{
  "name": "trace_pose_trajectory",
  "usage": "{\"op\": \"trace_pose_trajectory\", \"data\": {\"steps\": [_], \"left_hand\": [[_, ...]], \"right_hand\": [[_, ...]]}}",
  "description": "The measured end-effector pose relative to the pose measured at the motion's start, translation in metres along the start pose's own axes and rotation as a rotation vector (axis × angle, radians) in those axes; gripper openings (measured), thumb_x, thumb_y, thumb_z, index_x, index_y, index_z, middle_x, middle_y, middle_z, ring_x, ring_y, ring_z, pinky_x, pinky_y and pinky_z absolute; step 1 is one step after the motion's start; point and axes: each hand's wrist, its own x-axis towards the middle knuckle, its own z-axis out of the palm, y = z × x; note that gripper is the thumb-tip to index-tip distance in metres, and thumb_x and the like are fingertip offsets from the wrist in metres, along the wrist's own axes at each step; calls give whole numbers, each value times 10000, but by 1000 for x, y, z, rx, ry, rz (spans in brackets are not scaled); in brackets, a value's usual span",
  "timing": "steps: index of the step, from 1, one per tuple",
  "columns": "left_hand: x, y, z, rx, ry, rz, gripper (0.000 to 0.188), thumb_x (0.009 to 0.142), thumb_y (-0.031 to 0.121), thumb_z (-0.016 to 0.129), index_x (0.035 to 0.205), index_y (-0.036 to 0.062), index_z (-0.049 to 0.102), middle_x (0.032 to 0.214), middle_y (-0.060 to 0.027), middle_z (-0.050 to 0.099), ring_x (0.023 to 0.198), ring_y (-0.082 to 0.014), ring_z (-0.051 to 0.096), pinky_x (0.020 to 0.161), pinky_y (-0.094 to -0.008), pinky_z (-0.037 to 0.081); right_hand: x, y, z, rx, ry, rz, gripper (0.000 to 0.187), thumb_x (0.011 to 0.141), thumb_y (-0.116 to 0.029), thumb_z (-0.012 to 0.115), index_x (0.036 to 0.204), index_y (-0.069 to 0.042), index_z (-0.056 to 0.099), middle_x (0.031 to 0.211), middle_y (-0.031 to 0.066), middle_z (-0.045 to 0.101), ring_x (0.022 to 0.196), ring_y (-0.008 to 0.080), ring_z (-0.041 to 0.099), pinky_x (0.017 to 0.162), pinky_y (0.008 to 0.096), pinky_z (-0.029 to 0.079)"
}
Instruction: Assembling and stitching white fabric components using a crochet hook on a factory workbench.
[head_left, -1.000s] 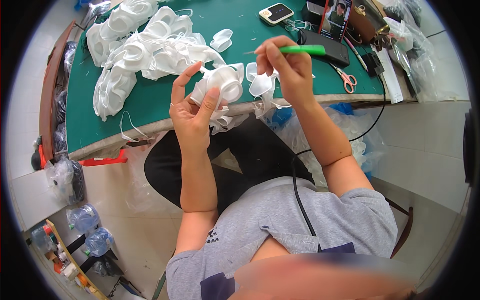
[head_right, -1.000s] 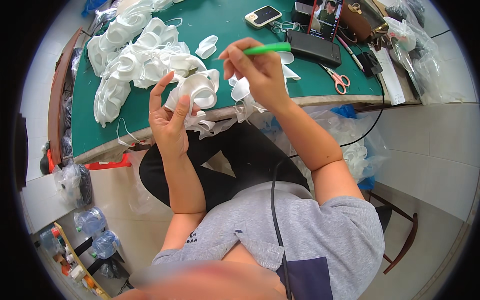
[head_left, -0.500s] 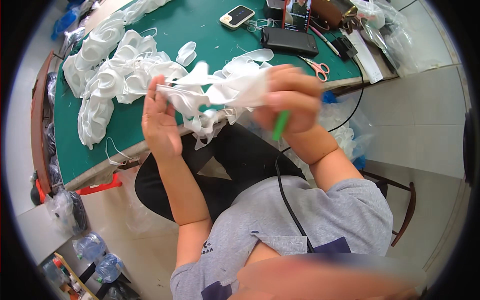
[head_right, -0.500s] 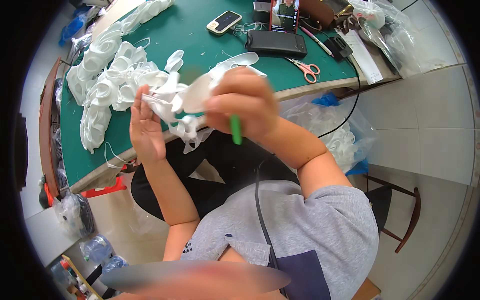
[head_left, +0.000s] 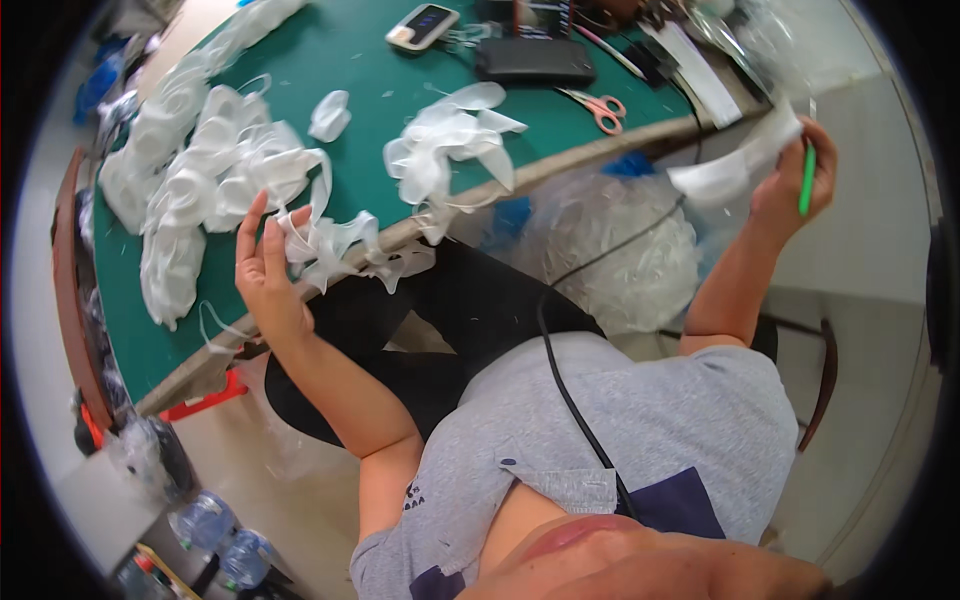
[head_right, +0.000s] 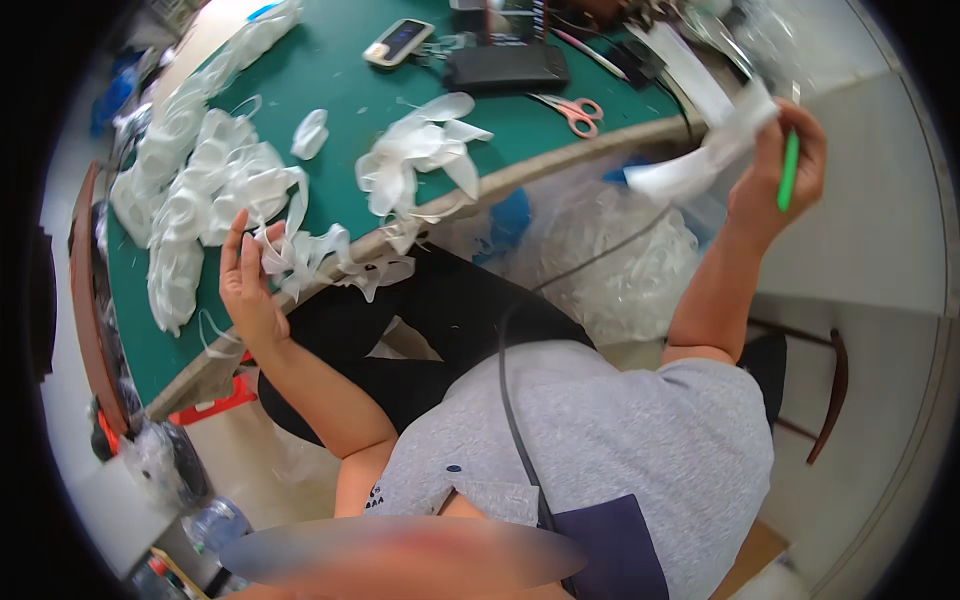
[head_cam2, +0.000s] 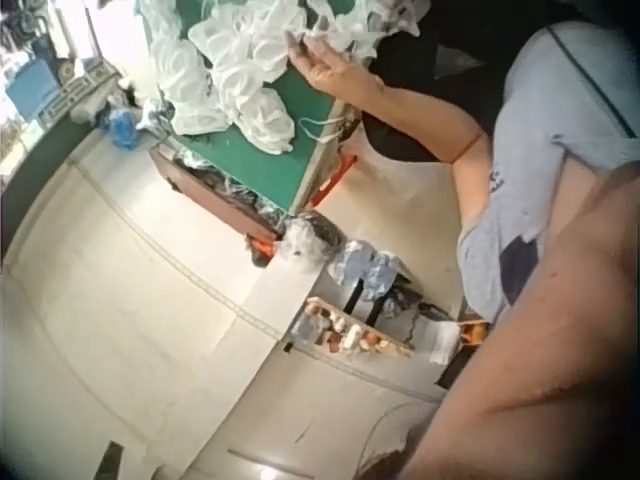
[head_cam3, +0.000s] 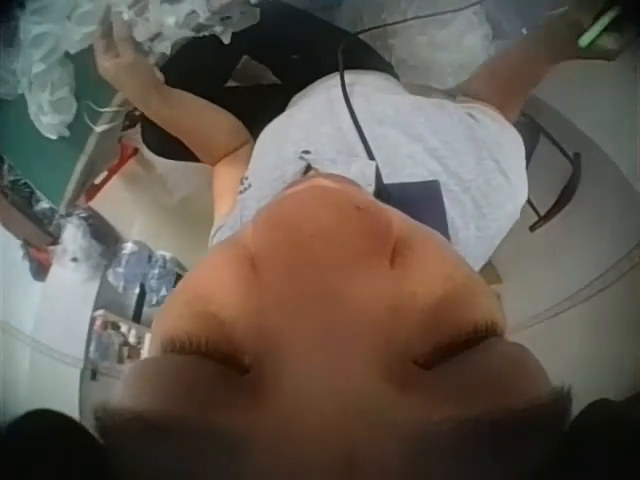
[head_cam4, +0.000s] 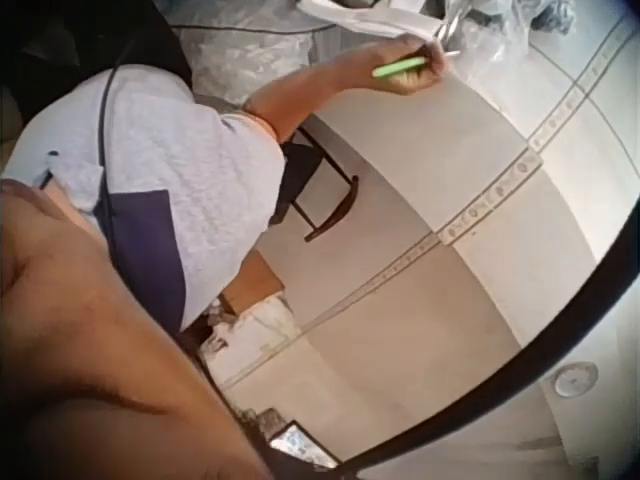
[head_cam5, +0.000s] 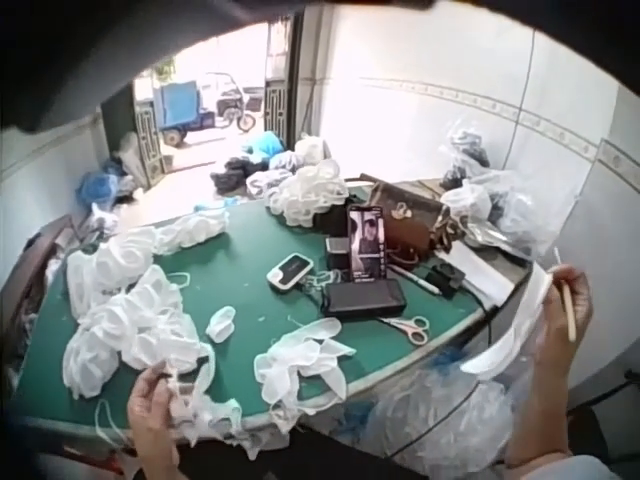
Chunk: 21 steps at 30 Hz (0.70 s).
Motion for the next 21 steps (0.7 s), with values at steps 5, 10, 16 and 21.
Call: {"op": "trace_pose_trajectory", "data": {"steps": [5,10,16,21], "left_hand": [[-47,38,9,1172,-114,259,417,932,260,565,1321,114,534,1140,-192,625,1087,-265,561,974,-354,362],[-92,82,39,921,39,395,353,974,269,507,1221,37,605,1157,-138,635,1086,-210,568,924,-328,452],[-112,106,37,234,58,797,260,932,227,570,1041,3,647,996,-111,629,861,-169,598,788,-314,515],[-136,137,35,-559,-70,903,156,879,232,616,879,78,639,809,-47,557,650,-146,514,572,-301,454]], "right_hand": [[8,18,-49,-403,-253,257,144,823,-88,690,937,-14,643,792,9,601,645,74,552,599,206,441],[16,62,-117,-734,-282,327,189,796,-147,688,929,-20,646,754,25,617,597,98,607,564,233,479],[-7,188,-189,-994,-505,832,165,756,-196,696,821,-50,659,637,78,653,601,183,665,601,306,536],[-31,233,-193,-1355,-616,685,297,756,-349,719,856,-71,705,764,127,690,758,297,672,728,403,518]]}}
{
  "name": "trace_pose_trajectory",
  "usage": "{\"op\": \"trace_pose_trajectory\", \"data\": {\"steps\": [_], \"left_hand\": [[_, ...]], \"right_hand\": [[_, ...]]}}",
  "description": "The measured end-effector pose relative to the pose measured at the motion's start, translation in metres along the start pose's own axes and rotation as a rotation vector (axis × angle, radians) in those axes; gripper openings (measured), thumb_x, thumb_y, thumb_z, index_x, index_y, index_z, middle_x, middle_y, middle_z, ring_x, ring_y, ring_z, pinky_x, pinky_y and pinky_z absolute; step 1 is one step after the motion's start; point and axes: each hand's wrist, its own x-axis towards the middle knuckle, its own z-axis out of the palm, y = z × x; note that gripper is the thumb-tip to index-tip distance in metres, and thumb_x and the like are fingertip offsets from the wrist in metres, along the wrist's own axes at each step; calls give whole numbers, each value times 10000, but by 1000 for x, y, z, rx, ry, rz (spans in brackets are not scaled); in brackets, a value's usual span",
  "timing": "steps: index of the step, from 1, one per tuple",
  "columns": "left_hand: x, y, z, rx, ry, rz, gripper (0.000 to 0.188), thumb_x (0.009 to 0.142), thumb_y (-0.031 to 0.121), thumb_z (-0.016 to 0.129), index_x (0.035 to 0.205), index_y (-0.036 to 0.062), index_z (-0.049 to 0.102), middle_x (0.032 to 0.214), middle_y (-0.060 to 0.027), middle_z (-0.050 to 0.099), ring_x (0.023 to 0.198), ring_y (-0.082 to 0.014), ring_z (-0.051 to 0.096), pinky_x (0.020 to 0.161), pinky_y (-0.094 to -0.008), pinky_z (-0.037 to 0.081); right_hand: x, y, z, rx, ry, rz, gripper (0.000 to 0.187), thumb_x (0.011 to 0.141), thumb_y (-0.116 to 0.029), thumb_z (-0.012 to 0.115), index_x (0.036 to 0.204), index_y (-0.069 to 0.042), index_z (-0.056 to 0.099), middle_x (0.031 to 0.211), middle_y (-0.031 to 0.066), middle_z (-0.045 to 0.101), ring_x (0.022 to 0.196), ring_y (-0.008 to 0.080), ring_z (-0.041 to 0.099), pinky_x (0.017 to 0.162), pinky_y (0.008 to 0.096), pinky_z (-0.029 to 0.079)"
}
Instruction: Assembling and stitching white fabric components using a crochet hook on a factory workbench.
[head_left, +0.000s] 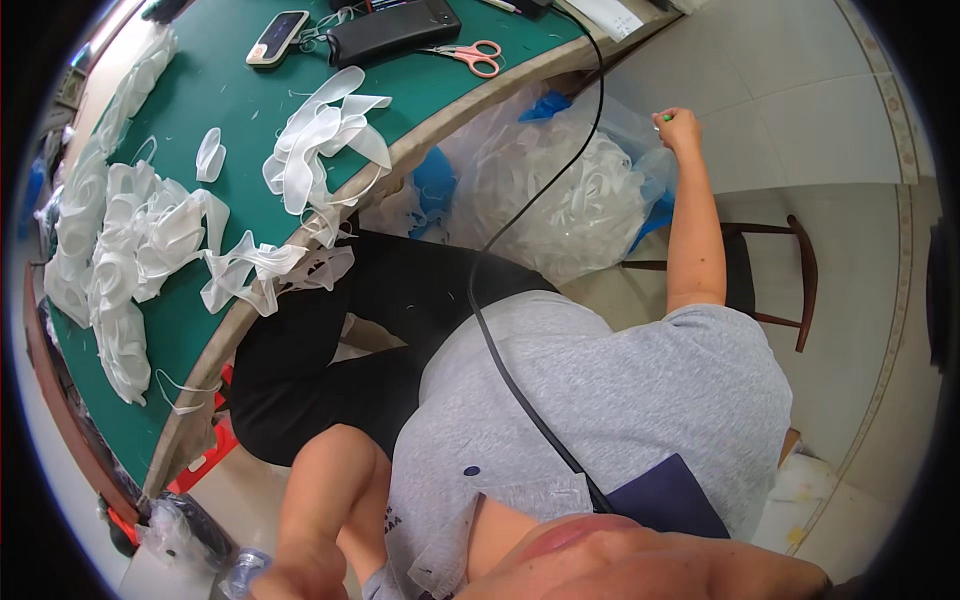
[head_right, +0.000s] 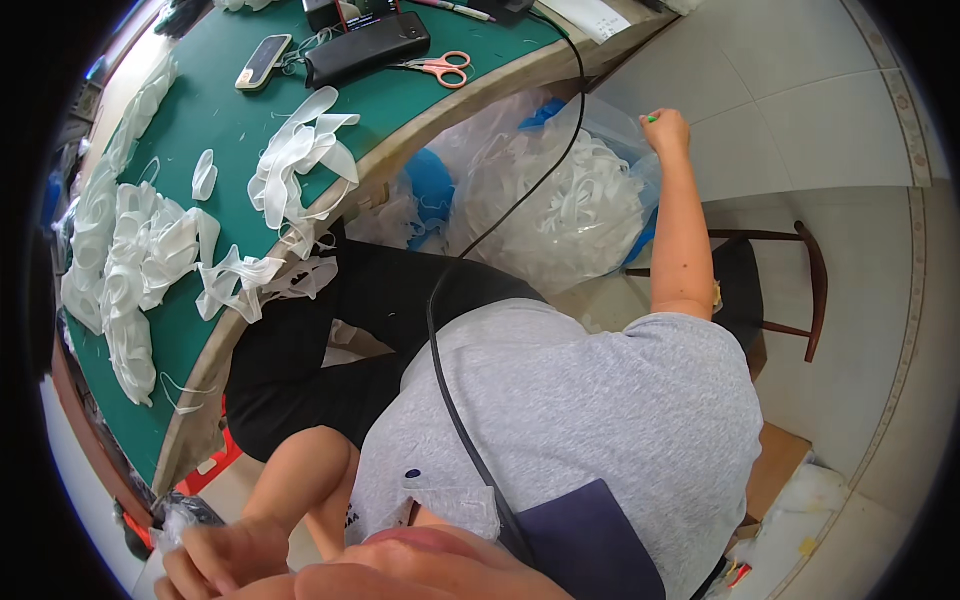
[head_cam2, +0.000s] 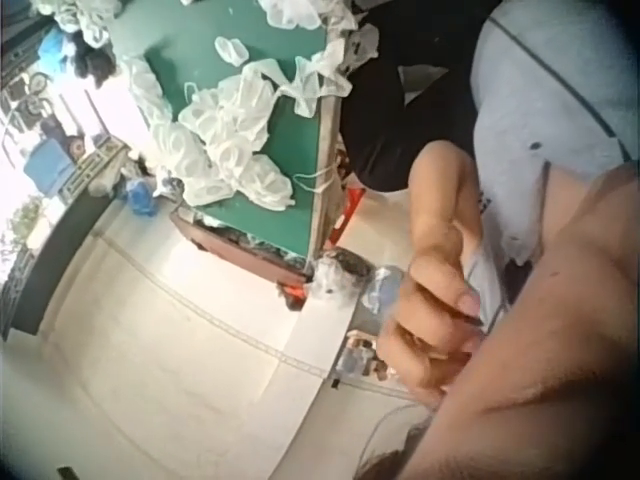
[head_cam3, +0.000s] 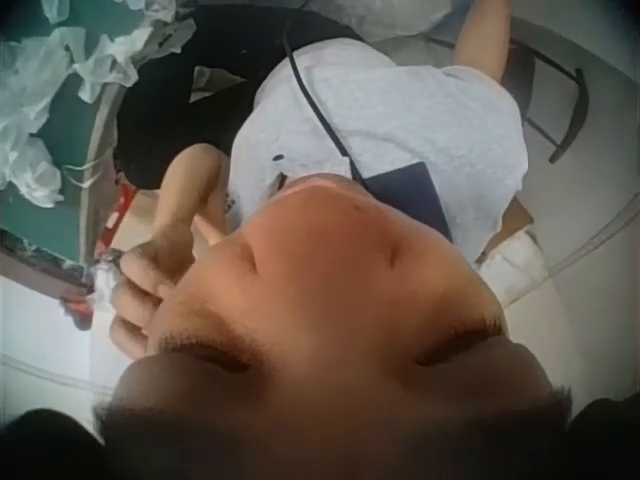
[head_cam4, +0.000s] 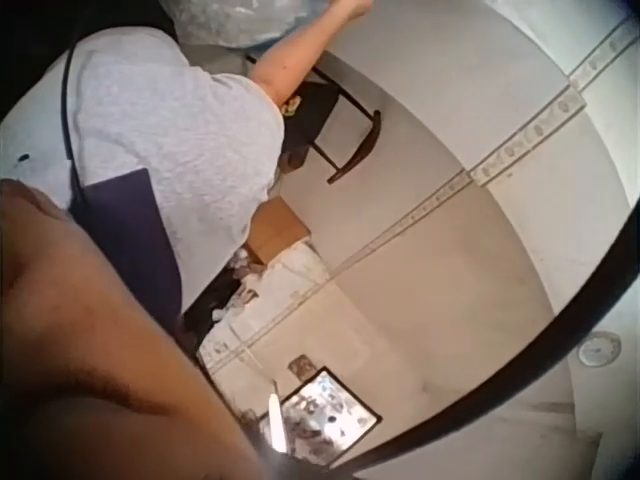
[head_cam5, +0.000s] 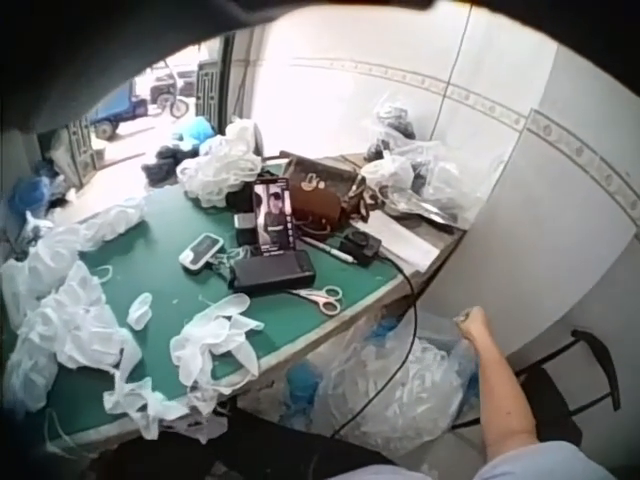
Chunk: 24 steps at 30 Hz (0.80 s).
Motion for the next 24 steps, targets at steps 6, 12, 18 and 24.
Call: {"op": "trace_pose_trajectory", "data": {"steps": [6,12,18,24], "left_hand": [[1,23,52,-230,38,-436,157,894,255,550,767,163,563,751,58,508,719,-114,465,652,-277,396],[0,37,46,-246,-65,-583,164,927,265,490,835,194,607,828,140,570,779,-97,442,688,-276,368],[9,42,35,-432,-126,-634,240,977,290,414,965,182,628,905,146,597,812,-106,452,694,-289,354],[2,42,29,-375,-145,-503,238,980,288,417,980,171,623,977,129,588,824,-121,469,700,-316,352]], "right_hand": [[-4,-13,-17,34,242,-219,268,812,-352,670,871,-93,707,627,50,659,550,152,647,578,312,502],[-16,-28,-1,64,154,-202,242,797,-327,662,835,-92,707,830,157,683,817,364,648,728,434,513],[-30,90,148,-88,-152,-398,332,890,-195,545,1170,-21,509,1013,242,631,964,428,598,833,466,485],[-101,106,121,-527,-530,6,481,828,-67,549,1292,-25,432,1238,236,560,1136,385,555,929,434,471]]}}
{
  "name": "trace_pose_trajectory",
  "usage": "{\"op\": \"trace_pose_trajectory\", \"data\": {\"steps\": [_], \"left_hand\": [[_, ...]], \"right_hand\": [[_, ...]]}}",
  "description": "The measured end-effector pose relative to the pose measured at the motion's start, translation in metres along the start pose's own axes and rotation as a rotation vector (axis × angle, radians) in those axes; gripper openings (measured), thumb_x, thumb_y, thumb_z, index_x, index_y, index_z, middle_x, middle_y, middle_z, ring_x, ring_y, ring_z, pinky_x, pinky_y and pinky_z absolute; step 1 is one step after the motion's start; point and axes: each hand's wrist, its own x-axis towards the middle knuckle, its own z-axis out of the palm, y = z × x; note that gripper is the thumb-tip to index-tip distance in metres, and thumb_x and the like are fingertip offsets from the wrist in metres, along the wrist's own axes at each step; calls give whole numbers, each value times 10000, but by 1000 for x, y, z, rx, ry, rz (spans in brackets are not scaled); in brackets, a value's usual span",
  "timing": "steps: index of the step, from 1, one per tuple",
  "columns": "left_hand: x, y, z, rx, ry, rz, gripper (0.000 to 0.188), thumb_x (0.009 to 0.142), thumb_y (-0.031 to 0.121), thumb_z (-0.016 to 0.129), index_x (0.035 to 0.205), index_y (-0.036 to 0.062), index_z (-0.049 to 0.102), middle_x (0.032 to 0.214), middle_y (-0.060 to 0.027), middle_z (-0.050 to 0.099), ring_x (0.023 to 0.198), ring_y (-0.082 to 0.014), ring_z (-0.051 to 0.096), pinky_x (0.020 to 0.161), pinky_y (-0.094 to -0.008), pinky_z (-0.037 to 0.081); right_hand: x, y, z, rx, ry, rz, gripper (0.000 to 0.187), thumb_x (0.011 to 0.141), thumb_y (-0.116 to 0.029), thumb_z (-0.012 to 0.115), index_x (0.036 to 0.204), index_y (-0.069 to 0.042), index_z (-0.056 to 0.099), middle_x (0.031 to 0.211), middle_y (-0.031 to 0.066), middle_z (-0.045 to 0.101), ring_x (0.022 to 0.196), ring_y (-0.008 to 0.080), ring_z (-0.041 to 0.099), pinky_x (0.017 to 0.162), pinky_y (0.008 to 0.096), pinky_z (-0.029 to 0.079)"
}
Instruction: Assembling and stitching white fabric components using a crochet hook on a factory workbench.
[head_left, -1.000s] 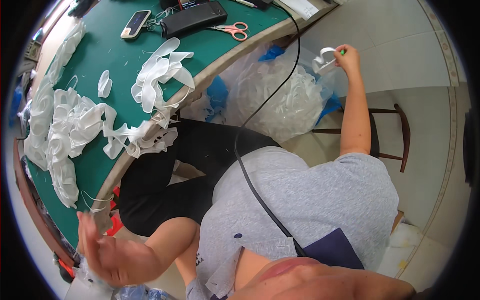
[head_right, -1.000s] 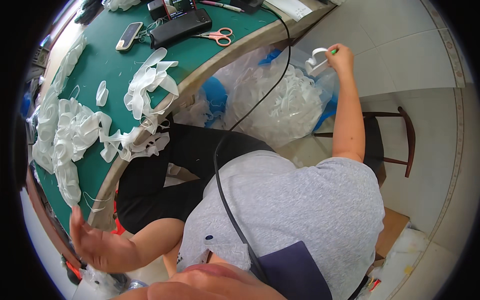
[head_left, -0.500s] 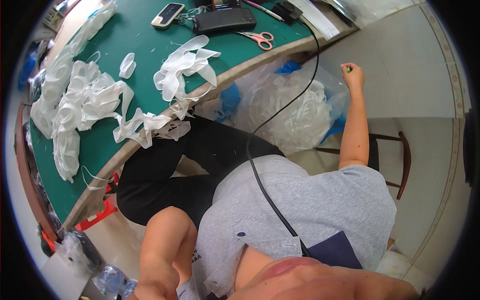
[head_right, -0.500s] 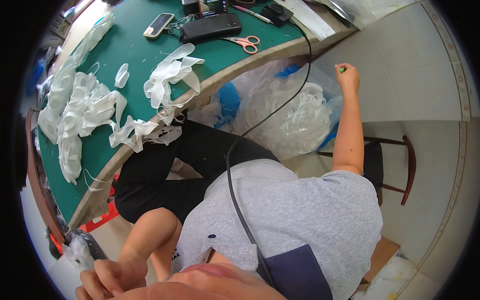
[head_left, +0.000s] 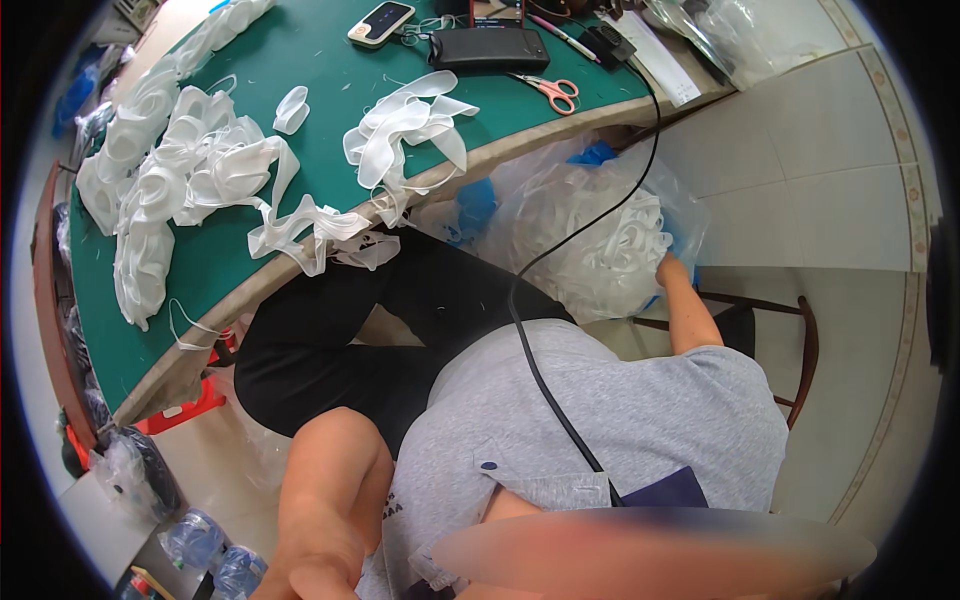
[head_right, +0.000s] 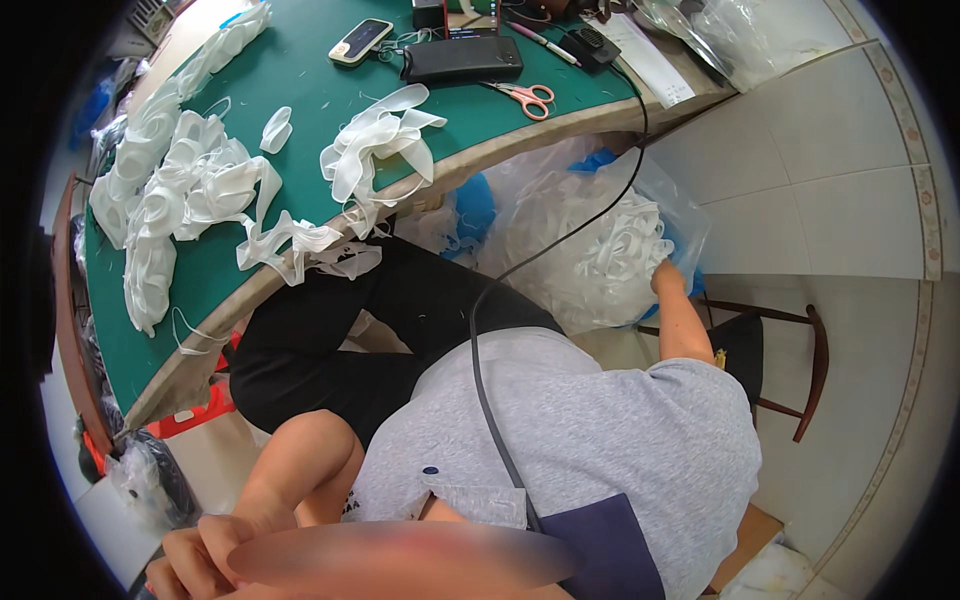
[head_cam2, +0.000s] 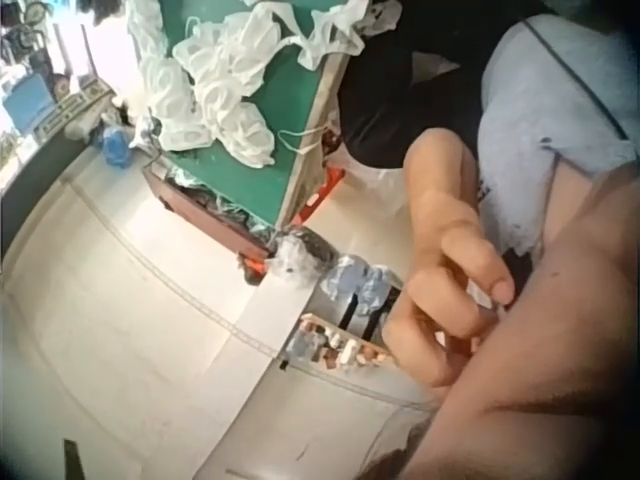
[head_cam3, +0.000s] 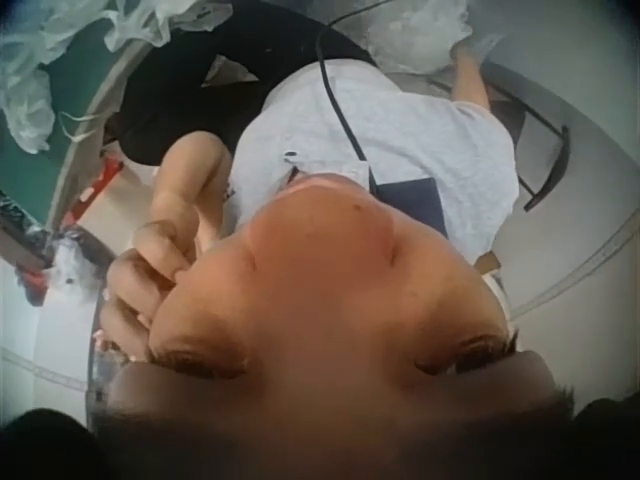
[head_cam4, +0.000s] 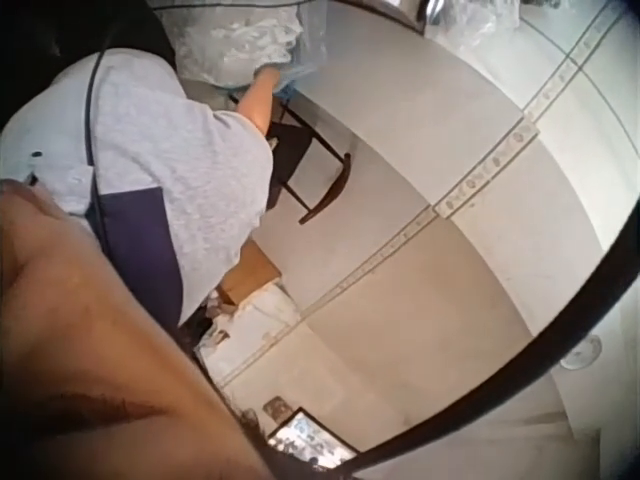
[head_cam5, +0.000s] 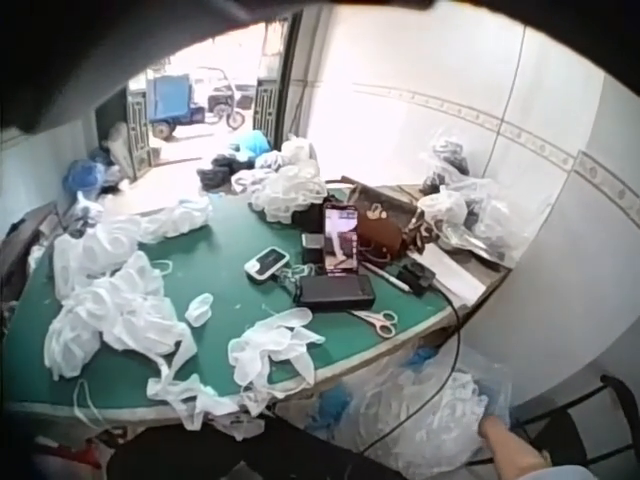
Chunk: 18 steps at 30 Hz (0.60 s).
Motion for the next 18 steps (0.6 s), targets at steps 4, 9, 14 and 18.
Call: {"op": "trace_pose_trajectory", "data": {"steps": [4,9,14,18], "left_hand": [[8,-4,-14,-27,-133,-55,236,967,310,447,1016,173,633,991,122,587,847,-134,478,705,-333,357],[5,-5,-25,-41,-264,110,229,945,341,492,1006,174,636,1009,133,579,842,-144,473,711,-341,365],[-8,-59,-95,-212,-307,273,229,884,253,570,697,121,582,758,-48,580,639,-150,542,530,-335,389],[10,-86,-113,1212,-60,-15,179,686,116,752,649,26,602,652,-75,622,578,-221,595,512,-303,439]], "right_hand": [[-8,41,11,-194,-110,34,413,794,-92,587,1196,-7,547,1225,234,574,1144,363,564,913,413,481],[-9,10,-46,-7,-238,-18,289,742,-226,668,852,41,671,886,212,679,808,322,678,701,415,538],[-15,-40,-173,285,600,-436,272,805,-288,708,836,-47,586,750,151,616,749,226,627,664,365,481],[-178,-175,-312,852,600,-958,128,892,-158,620,867,-37,586,803,52,638,749,117,590,657,261,457]]}}
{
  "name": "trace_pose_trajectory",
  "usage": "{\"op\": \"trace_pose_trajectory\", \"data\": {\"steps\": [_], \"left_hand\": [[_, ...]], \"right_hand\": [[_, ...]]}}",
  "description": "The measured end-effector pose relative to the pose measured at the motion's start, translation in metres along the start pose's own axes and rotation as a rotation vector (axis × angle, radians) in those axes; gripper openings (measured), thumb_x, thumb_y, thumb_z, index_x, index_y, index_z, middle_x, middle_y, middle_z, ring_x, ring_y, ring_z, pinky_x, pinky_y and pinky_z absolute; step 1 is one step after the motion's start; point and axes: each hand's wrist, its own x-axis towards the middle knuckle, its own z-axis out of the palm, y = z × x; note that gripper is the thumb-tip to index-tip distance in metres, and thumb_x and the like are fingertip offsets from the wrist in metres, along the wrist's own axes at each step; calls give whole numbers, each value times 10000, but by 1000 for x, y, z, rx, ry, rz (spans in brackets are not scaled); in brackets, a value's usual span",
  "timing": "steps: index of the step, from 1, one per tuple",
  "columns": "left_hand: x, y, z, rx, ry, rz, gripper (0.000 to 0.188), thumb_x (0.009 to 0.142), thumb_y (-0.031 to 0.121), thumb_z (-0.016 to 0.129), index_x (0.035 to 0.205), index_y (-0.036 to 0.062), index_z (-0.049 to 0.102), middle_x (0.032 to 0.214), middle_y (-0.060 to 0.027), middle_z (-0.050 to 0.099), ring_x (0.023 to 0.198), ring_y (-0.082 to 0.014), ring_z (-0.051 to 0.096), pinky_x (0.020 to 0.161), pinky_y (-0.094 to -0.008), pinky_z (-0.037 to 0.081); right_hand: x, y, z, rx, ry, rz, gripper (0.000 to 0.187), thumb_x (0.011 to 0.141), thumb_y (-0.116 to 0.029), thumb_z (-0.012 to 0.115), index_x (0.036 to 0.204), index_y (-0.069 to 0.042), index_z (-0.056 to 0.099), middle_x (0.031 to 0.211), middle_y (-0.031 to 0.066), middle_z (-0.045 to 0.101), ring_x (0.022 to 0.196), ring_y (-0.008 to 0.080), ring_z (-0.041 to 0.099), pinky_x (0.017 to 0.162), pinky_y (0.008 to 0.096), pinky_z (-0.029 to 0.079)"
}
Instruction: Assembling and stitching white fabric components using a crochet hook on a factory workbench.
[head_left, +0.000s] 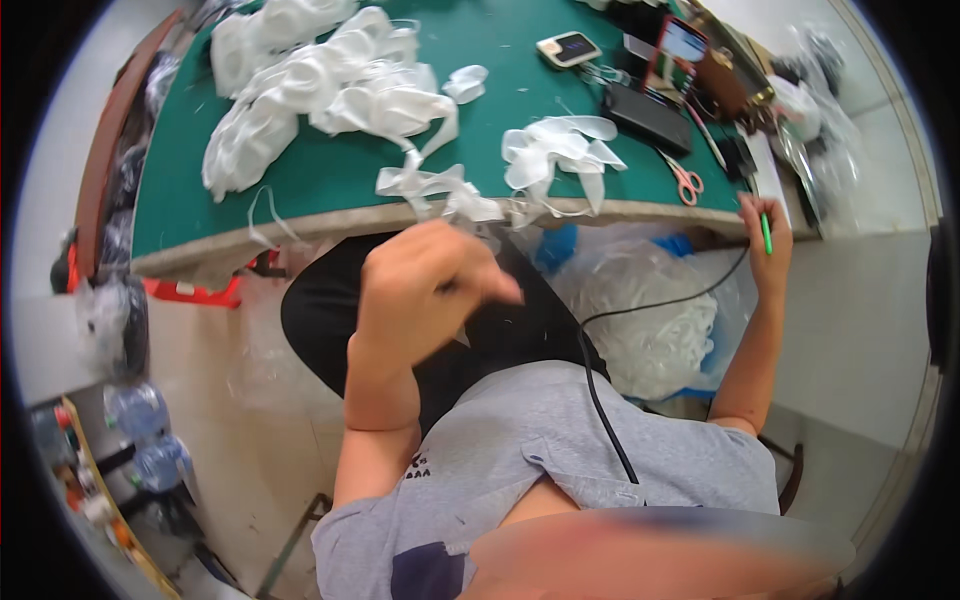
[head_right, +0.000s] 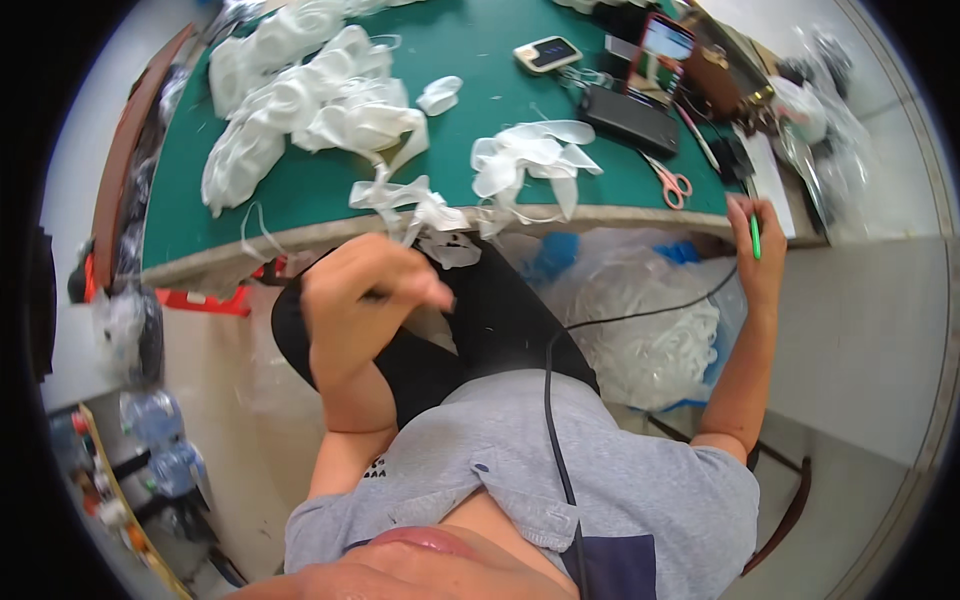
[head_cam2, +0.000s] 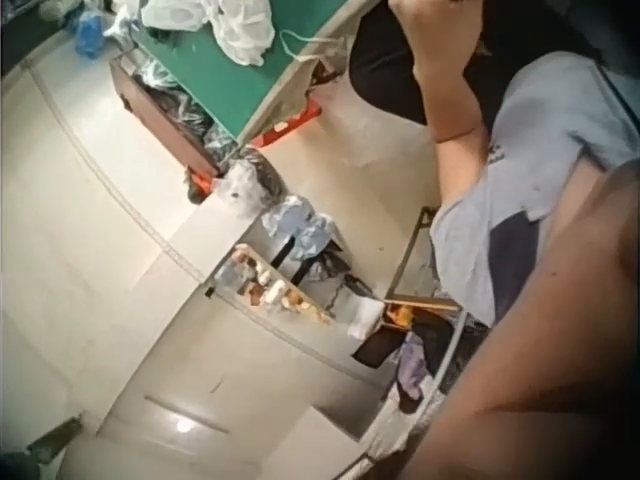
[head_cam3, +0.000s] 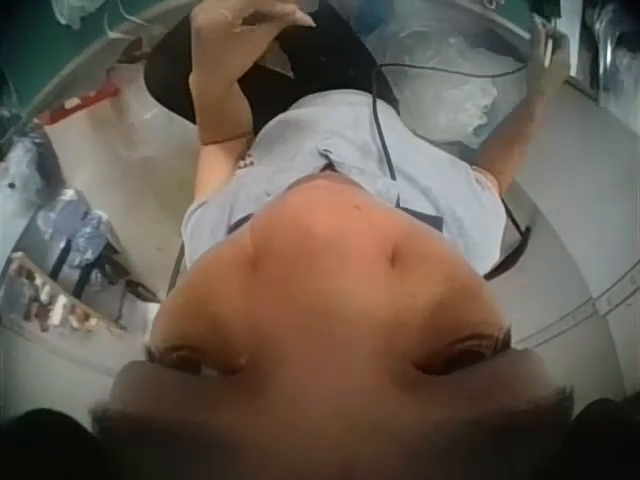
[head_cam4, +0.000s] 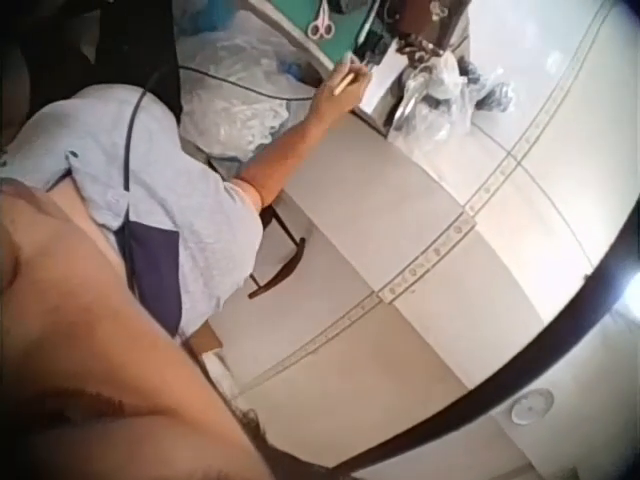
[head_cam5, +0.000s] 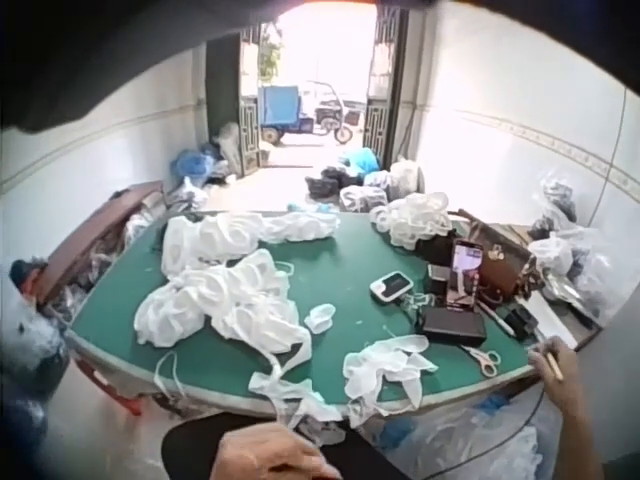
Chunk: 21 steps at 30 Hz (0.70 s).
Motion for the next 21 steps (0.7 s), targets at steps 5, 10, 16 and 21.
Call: {"op": "trace_pose_trajectory", "data": {"steps": [5,10,16,21], "left_hand": [[-40,-48,1,283,-224,-471,227,805,210,721,712,17,647,525,-72,552,465,-170,528,491,-287,407],[-59,-45,0,66,48,-646,204,813,210,698,884,19,697,734,-115,649,712,-248,627,664,-313,497],[-64,-64,-46,114,5,-529,337,942,132,501,1268,44,499,659,-67,628,637,-162,606,833,-325,486],[-4,-82,-27,-254,367,-612,437,992,309,458,1302,4,417,1038,-141,610,860,-198,608,844,-340,478]], "right_hand": [[41,-153,103,293,-364,-559,231,950,-220,551,980,-25,672,846,49,643,786,103,595,719,240,477],[62,-216,243,95,-513,-602,273,867,-275,672,895,-30,554,790,102,620,720,227,584,657,325,453],[91,-253,241,571,-335,-908,180,868,-108,650,823,-26,496,798,48,584,700,168,508,664,290,429],[98,-272,219,1354,-613,-681,138,912,-42,566,858,-91,449,863,1,501,771,71,483,655,200,394]]}}
